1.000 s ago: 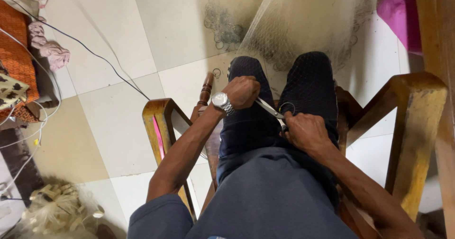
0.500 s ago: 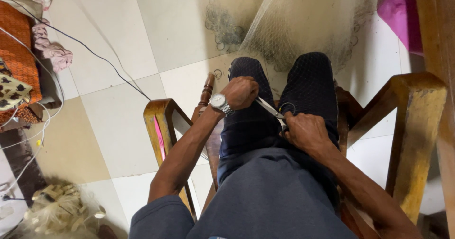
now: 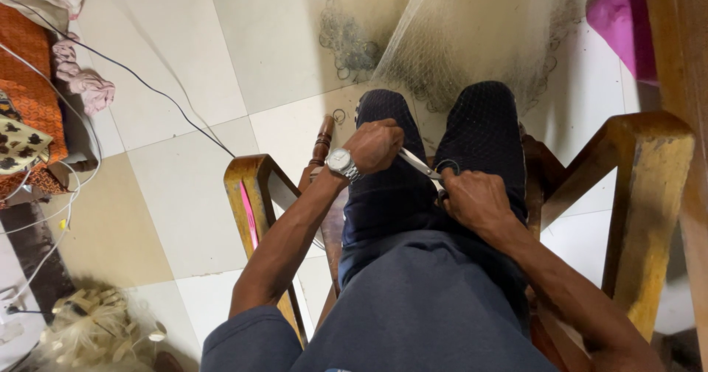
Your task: Repairing a fine-mesh fishing net using a plastic shuttle
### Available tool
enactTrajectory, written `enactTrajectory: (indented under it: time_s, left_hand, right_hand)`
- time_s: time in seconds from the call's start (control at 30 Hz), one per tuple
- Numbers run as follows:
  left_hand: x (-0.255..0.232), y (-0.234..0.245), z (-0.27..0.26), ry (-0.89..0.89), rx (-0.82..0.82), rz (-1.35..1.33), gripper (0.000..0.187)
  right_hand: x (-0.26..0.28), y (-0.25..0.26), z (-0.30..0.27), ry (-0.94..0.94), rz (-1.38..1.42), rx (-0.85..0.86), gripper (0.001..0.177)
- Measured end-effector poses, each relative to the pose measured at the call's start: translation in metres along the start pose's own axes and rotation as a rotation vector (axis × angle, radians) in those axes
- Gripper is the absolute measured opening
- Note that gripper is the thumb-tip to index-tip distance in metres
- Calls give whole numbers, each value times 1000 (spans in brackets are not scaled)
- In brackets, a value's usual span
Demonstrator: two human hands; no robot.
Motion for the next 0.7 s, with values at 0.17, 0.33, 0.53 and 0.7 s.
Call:
enactTrajectory:
  time_s: [0.17, 0.33, 0.53, 0.7]
  left_hand:
    - [-8, 5, -5, -26, -25, 30, 12]
    - [-8, 1, -6, -44, -36, 49, 12]
    - [-2, -9, -6, -72, -82, 48, 10]
    - [8, 12, -10, 13, -202, -56, 10]
  right_hand:
    - [1, 2, 11, 35, -32, -54, 43]
    - [6, 2, 21, 80, -48, -94, 42]
    - [5, 2, 23, 107, -41, -125, 40]
    - [13, 17, 9, 127, -6, -145, 42]
Point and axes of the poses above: each hand's wrist, its own z-axis towards the middle knuckle, its own y-axis out of the back of the hand, x = y × z, the point moved 9 cm from there along z, towards the middle knuckle, and after that the axes turned 12 degrees about z, right-handed, at the moved point
